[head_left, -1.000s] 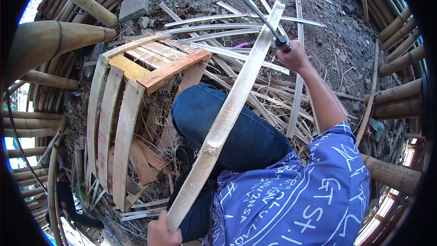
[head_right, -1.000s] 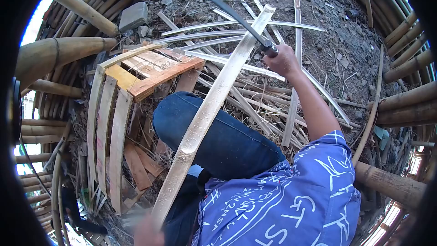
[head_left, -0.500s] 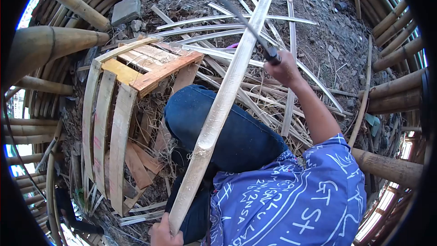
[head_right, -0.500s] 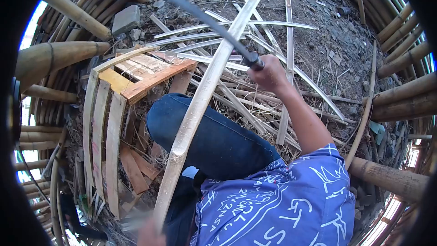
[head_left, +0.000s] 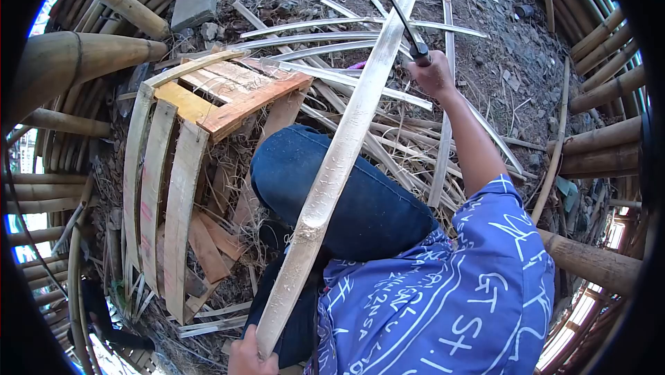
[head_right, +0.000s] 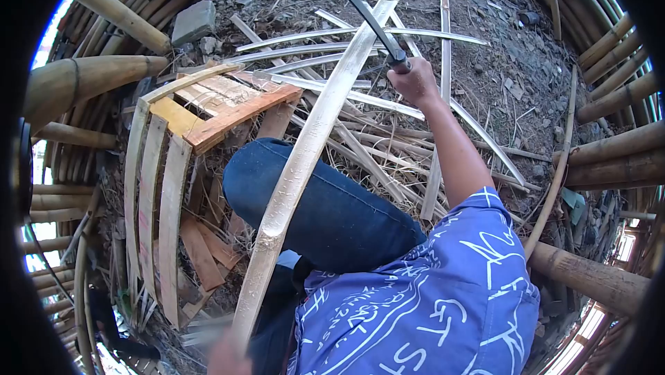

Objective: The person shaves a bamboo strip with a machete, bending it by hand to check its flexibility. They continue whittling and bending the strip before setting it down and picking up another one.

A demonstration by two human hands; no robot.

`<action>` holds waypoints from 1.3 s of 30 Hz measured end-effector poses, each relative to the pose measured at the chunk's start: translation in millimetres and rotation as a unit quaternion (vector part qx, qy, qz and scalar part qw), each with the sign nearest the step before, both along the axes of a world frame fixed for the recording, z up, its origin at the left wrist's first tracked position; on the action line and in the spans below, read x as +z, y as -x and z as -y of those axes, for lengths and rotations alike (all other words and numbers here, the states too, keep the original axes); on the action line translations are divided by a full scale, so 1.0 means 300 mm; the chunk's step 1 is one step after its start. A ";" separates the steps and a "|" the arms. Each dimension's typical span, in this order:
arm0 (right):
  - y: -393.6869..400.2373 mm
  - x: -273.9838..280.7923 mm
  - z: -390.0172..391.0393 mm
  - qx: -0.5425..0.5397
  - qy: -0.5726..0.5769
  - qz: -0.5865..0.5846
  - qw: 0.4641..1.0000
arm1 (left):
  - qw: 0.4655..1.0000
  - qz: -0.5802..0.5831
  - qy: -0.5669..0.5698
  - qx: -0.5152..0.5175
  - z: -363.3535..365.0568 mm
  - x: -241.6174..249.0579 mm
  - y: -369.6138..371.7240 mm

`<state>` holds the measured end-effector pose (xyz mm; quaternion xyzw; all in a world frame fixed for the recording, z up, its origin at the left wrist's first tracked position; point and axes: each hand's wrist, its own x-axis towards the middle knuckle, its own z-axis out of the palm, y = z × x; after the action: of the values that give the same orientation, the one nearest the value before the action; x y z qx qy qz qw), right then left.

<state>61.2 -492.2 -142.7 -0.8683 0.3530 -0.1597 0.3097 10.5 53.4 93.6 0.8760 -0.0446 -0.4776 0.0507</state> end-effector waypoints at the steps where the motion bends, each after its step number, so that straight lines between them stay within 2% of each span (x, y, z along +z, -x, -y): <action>1: -0.001 -0.002 0.003 0.008 0.019 0.011 1.000 | 1.000 -0.008 0.011 0.001 -0.005 -0.002 0.000; 5: -0.007 -0.022 0.045 0.000 0.029 0.003 1.000 | 0.999 -0.018 -0.007 0.028 -0.023 0.012 0.023; 7: -0.016 -0.086 0.148 -0.085 -0.059 0.029 0.994 | 0.977 0.151 0.123 -0.084 -0.133 0.007 0.073; 8: -0.021 -0.143 0.210 -0.134 -0.060 0.054 0.988 | 0.977 0.154 0.120 -0.083 -0.149 0.005 0.072; 10: -0.006 -0.110 0.244 -0.146 -0.102 0.027 0.984 | 0.991 0.081 0.105 -0.002 -0.180 -0.009 0.063; 13: 0.030 -0.156 0.191 -0.181 -0.152 0.000 0.972 | 0.991 0.033 0.126 -0.020 -0.429 -0.191 0.053; 14: 0.045 -0.174 0.153 -0.160 -0.096 0.013 0.982 | 0.980 0.039 0.188 0.043 -0.467 -0.219 0.055; 15: 0.057 -0.168 0.105 -0.154 -0.174 0.035 0.972 | 0.980 0.039 0.191 0.043 -0.415 -0.191 0.055; 17: 0.082 -0.171 0.029 -0.118 -0.143 0.051 0.981 | 0.988 0.064 0.124 0.067 -0.195 -0.039 0.047; 19: 0.095 -0.121 -0.053 -0.121 -0.154 0.050 0.979 | 0.990 0.076 0.090 0.073 -0.117 0.003 0.010; 21: 0.097 -0.104 -0.083 -0.125 -0.163 0.049 0.977 | 0.985 0.090 0.146 -0.030 -0.100 0.005 -0.024; 22: 0.100 -0.109 -0.088 -0.123 -0.203 0.076 0.968 | 0.984 0.090 0.148 -0.034 -0.086 0.005 -0.030; 24: 0.090 -0.039 -0.124 -0.138 -0.308 0.117 0.934 | 0.985 0.048 0.160 0.051 -0.063 0.002 -0.028; 25: 0.085 -0.026 -0.127 -0.137 -0.306 0.120 0.934 | 0.984 0.051 0.163 0.051 -0.060 0.001 -0.024; 28: 0.063 0.010 -0.131 -0.169 -0.409 0.188 0.877 | 0.983 0.063 0.167 0.031 -0.078 -0.035 -0.010; 29: 0.058 0.022 -0.132 -0.167 -0.409 0.189 0.877 | 0.975 0.121 0.185 -0.024 -0.107 -0.062 0.007; 30: 0.054 0.032 -0.134 -0.202 -0.424 0.217 0.856 | 0.960 0.177 0.200 -0.079 -0.105 -0.066 0.013; 32: 0.058 0.031 -0.120 -0.238 -0.477 0.254 0.807 | 0.962 0.186 0.183 -0.080 -0.106 -0.056 0.018; 35: 0.097 -0.050 -0.058 -0.243 -0.501 0.288 0.779 | 0.968 0.199 0.139 -0.061 -0.102 -0.022 0.012; 37: 0.122 -0.003 -0.085 -0.259 -0.487 0.311 0.774 | 0.971 0.204 0.114 -0.039 -0.102 -0.019 0.011; 39: 0.143 0.011 -0.096 -0.268 -0.440 0.317 0.797 | 0.966 0.243 0.082 -0.033 -0.094 -0.018 0.010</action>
<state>18.2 -463.3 -139.5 -0.4108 0.4857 -0.3298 0.6975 7.4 81.5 88.2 0.9567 -0.1232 -0.2464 0.0941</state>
